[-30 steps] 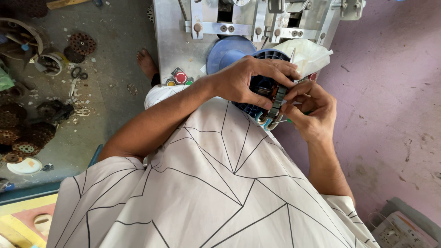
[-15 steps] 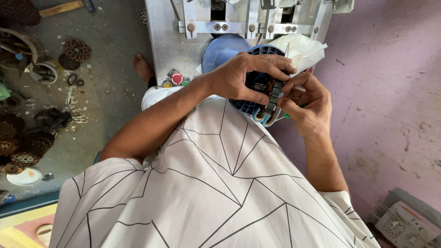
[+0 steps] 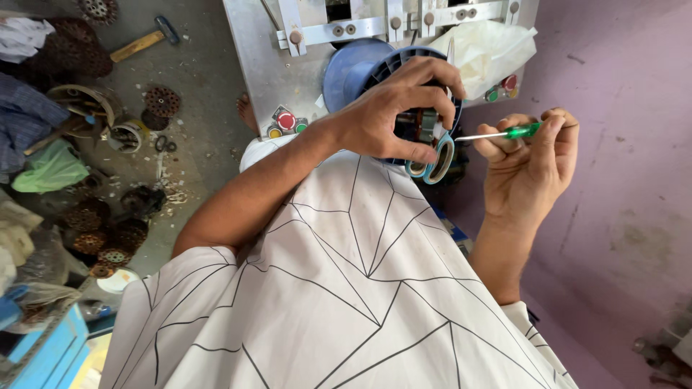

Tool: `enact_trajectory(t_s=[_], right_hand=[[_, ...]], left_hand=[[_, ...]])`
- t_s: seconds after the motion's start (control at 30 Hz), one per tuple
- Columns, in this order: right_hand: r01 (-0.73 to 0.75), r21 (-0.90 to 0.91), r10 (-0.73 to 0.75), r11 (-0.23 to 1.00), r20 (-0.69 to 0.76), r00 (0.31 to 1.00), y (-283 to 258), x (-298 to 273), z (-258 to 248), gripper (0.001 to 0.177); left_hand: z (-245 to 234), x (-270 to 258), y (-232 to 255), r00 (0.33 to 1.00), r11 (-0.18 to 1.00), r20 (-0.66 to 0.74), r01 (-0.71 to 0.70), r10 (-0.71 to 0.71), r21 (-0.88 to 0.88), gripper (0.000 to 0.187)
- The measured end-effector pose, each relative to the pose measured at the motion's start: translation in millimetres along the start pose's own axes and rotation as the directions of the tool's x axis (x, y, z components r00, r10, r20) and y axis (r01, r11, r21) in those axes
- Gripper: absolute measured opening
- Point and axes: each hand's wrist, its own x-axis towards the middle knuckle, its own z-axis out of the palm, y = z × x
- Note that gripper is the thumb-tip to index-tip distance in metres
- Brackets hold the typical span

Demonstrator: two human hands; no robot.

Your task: The person is repairing a motor armature by inserting small white insulating paper pieces into the slots between copper windings. They use a pair of scissors to cut the paper and a green screwdriver to push the pieces into place.

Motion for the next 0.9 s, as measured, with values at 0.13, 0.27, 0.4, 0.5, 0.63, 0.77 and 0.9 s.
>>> enact_trajectory(t_s=[0.13,0.27,0.4,0.5,0.63,0.77,0.9], right_hand=[[0.042,-0.174,-0.063,0.984,-0.114,0.991,17,-23,11,0.056],[0.117,-0.215,-0.144,0.97,-0.117,0.983,24,-34,18,0.078],[0.287,-0.228,-0.329,0.93,-0.174,0.928,38,-26,20,0.075],[0.292,-0.245,-0.341,0.925,-0.189,0.921,52,-29,20,0.075],[0.335,-0.483,-0.351,0.809,0.06,0.934,53,-44,24,0.075],[0.312,-0.432,-0.356,0.846,-0.023,0.934,43,-45,31,0.081],[0.228,-0.346,-0.302,0.91,-0.178,0.937,38,-37,29,0.097]], left_hand=[[-4,1,-4,0.999,0.999,0.03,0.012,-0.011,-0.03,0.038],[-2,1,-5,0.998,1.0,0.057,0.014,-0.013,-0.026,0.038],[0,1,-3,0.999,0.999,0.045,-0.023,0.025,-0.03,0.047],[3,1,-4,1.0,1.0,-0.009,-0.023,0.023,-0.01,0.041],[5,0,-4,0.998,0.999,-0.06,-0.033,0.035,0.024,0.036],[5,1,-4,0.998,0.999,-0.059,-0.031,0.033,0.034,0.037],[3,-1,-4,0.999,1.0,-0.045,-0.019,0.02,0.021,0.037]])
